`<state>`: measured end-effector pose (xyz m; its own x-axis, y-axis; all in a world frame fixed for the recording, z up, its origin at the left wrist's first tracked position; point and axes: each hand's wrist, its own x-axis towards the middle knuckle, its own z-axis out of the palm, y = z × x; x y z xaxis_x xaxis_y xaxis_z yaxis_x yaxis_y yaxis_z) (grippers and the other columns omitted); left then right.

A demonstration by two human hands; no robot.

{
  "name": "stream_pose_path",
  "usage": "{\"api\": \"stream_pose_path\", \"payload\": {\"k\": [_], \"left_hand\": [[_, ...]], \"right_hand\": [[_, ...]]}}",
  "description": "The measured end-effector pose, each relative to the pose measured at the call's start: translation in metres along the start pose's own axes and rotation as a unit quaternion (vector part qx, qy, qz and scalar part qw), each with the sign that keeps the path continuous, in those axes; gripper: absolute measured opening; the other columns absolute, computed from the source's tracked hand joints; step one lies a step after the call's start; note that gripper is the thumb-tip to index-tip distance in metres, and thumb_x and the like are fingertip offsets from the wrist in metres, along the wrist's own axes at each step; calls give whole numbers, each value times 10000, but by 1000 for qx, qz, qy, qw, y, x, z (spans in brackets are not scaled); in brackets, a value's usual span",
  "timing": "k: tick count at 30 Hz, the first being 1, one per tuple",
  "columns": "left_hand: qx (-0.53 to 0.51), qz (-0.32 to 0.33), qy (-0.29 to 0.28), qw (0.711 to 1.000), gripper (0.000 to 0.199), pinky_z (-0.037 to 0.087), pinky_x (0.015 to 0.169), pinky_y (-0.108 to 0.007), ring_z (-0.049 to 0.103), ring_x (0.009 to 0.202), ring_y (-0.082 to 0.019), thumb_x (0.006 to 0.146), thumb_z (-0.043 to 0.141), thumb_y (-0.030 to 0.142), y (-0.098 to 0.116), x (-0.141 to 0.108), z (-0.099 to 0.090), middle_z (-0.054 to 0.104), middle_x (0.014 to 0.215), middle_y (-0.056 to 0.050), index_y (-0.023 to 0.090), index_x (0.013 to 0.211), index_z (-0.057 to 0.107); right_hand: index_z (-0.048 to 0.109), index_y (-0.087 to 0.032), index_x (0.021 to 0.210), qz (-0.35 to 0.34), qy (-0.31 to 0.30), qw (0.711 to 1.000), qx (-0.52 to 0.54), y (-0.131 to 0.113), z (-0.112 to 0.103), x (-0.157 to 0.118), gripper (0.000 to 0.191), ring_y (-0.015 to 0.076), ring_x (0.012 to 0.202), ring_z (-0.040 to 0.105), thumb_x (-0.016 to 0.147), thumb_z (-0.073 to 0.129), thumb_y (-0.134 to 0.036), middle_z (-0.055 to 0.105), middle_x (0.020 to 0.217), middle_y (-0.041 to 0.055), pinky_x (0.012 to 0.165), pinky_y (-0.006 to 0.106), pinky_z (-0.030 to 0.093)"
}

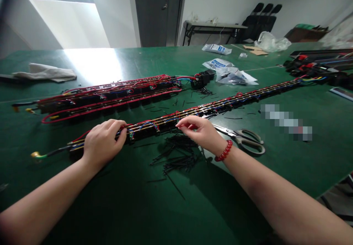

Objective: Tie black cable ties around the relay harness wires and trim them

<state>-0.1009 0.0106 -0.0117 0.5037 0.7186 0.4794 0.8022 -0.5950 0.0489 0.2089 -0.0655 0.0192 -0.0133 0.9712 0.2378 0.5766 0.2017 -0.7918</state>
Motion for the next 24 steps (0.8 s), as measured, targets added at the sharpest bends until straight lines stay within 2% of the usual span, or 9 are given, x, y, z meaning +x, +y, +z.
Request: {"api": "stream_pose_path", "payload": {"k": [3,7,11,14,16,19,21,24], "left_hand": [[-6,-6,-5,1000,217,449,774,-374,665,881,-238,974,456,334,0,0,1,708,986,-21,227,1022,638],[-21,-14,-12,1000,222,465,796,-379,664,908,-238,974,454,333,-3,-3,1,710,1022,-25,224,1043,635],[-43,-34,-43,998,238,481,854,-389,651,979,-245,970,445,333,2,1,-5,705,1070,-33,218,1060,633],[-51,-58,-91,993,275,483,905,-404,628,1056,-265,969,434,351,16,22,-8,699,1127,-56,206,1069,644],[-58,-48,-158,985,312,483,887,-406,630,1041,-281,964,424,375,27,45,-5,715,1069,-76,202,1006,680],[-161,-67,-257,951,301,472,782,-342,646,924,-243,915,439,337,39,78,4,726,980,-82,199,868,702],[-206,-63,-283,935,271,461,692,-298,644,788,-196,884,462,346,40,90,9,724,880,-45,211,865,696],[-267,-64,-298,914,254,466,692,-266,649,798,-173,867,489,378,34,92,14,724,878,-12,225,897,690]], "right_hand": [[762,-201,868,3,-21,998,64,-8,12,25,195,162,802,670,805,733,-384,747,895,52,702,291,540],[770,-192,913,11,-32,989,147,0,31,57,258,154,791,683,730,794,-373,765,895,44,755,314,566],[786,-206,899,3,-26,983,182,8,40,67,229,172,849,705,730,793,-361,777,918,43,835,343,575],[798,-224,890,-7,-21,979,203,9,39,64,195,162,843,700,749,795,-360,770,896,37,827,323,569],[806,-237,864,-27,-12,977,209,9,37,63,171,151,840,685,751,802,-364,750,900,38,779,293,565],[807,-254,823,-57,2,973,223,11,35,61,152,152,888,669,737,819,-379,719,966,45,737,271,562],[802,-256,820,-64,-7,970,236,12,33,60,140,146,883,670,745,818,-372,725,956,40,760,277,564],[792,-237,845,-46,-40,968,244,13,32,57,154,141,820,683,765,803,-368,751,876,28,791,301,569]]}}
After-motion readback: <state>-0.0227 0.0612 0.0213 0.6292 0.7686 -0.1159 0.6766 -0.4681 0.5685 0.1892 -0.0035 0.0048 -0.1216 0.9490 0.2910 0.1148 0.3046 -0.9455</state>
